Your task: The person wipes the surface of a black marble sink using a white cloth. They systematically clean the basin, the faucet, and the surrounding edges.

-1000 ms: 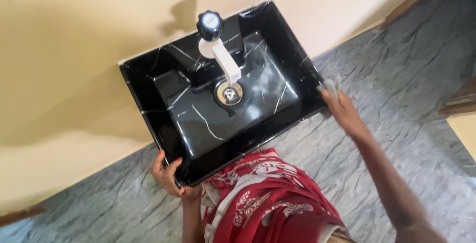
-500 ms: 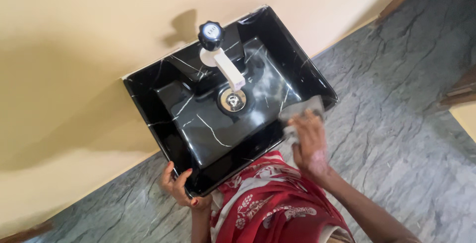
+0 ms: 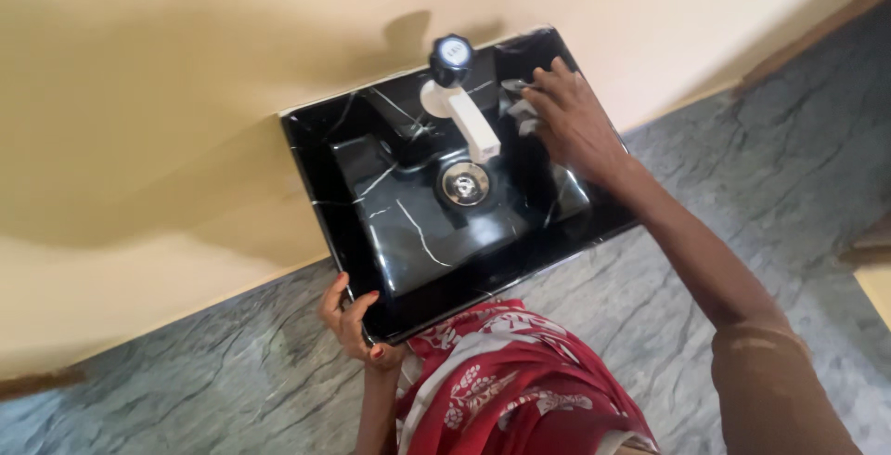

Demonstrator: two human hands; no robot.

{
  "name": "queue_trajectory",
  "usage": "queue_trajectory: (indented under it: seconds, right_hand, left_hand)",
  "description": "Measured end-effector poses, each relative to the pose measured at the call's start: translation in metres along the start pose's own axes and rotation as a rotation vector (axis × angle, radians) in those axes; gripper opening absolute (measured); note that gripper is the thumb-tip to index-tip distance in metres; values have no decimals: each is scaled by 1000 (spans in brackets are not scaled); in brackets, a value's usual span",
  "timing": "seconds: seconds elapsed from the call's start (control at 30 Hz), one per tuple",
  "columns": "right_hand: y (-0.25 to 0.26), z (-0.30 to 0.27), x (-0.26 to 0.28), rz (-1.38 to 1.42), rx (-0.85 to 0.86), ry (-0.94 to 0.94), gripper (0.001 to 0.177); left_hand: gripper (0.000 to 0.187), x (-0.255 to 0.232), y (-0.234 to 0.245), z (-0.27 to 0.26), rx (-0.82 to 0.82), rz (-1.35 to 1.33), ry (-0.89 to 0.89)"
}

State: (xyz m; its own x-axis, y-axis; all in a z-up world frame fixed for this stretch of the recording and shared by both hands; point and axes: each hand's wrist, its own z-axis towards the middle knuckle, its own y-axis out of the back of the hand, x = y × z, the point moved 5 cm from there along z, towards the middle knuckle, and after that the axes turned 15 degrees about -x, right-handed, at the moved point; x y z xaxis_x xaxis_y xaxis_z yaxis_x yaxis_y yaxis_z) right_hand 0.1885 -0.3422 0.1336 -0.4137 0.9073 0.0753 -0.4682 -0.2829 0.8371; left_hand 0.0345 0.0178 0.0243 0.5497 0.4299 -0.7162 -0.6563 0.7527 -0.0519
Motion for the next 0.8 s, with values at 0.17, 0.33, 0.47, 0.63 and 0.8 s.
queue_trajectory:
  seconds: [0.17, 0.33, 0.47, 0.63, 0.8]
  right_hand:
    - [-60, 8, -37, -165, 336, -4, 70]
    - [-109, 4, -64, 121, 308, 98, 70]
    - [-97, -20, -55, 288, 310, 139, 61]
    - [-40, -54, -4, 571, 506, 50, 64]
    - [-38, -53, 76, 842, 631, 147, 52]
  left_hand:
    - [87, -1, -1, 3, -26, 19, -8]
    - [86, -5, -3, 5, -40, 23, 20]
    - [86, -7, -2, 7, -33, 35, 12]
    - [86, -6, -3, 5, -58, 14, 23]
    - [87, -1, 0, 3, -41, 15, 23]
